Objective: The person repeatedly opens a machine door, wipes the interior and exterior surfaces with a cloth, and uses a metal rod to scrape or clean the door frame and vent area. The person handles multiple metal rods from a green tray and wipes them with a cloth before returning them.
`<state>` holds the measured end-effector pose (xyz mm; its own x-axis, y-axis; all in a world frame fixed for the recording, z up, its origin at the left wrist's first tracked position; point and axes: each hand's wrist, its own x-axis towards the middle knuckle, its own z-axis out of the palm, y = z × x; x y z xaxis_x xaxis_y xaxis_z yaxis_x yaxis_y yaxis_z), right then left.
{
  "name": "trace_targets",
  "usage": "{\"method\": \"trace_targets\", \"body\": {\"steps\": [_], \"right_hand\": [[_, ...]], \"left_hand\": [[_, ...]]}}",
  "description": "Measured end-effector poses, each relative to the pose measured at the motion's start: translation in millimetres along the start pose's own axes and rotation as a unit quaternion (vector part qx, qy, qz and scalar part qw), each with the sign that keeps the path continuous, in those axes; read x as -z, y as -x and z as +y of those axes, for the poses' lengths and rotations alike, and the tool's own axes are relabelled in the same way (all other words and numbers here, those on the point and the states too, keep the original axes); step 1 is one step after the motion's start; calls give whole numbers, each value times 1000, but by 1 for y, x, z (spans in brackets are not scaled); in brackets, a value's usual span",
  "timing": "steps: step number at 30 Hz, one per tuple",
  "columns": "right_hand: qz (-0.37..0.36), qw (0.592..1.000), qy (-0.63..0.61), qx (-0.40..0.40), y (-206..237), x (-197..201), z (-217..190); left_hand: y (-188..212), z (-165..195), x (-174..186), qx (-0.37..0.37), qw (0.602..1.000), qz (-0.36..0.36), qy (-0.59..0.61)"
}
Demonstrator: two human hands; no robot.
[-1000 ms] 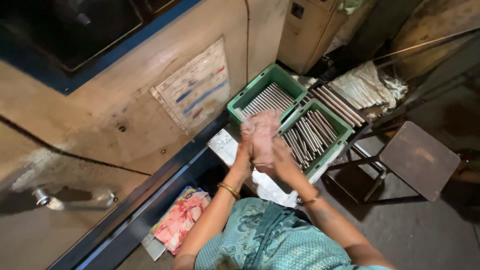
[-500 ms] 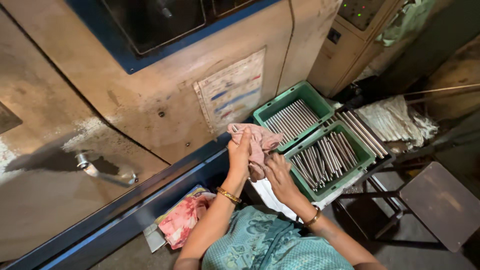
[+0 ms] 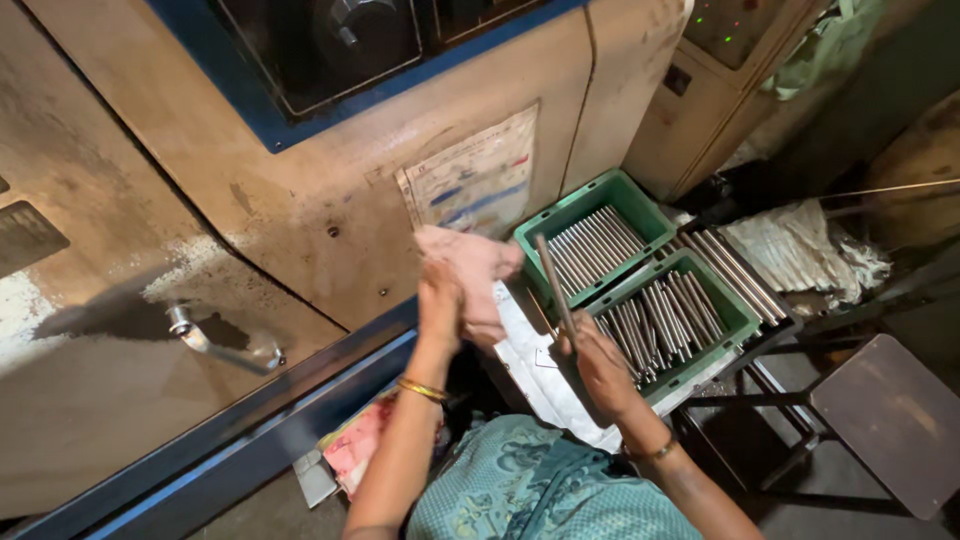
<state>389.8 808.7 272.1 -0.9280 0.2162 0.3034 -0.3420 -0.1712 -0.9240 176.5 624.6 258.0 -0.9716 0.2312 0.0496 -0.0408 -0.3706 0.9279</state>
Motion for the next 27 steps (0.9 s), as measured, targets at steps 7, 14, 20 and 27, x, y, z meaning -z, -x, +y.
{"method": "trace_targets", "body": {"steps": [7, 14, 20, 27], "right_hand": [[-8, 989, 101, -111, -23, -13, 45], [70, 952, 294, 36, -25, -13, -28], [143, 941, 277, 134, -39, -30, -105], [57, 936, 339, 82, -54, -47, -117]], "left_hand": [[58, 3, -57, -21, 982, -179, -57], [67, 50, -62, -26, 963, -203, -176], [68, 48, -55, -136, 906, -218, -335], [77, 53, -61, -195, 850, -285, -397]]}}
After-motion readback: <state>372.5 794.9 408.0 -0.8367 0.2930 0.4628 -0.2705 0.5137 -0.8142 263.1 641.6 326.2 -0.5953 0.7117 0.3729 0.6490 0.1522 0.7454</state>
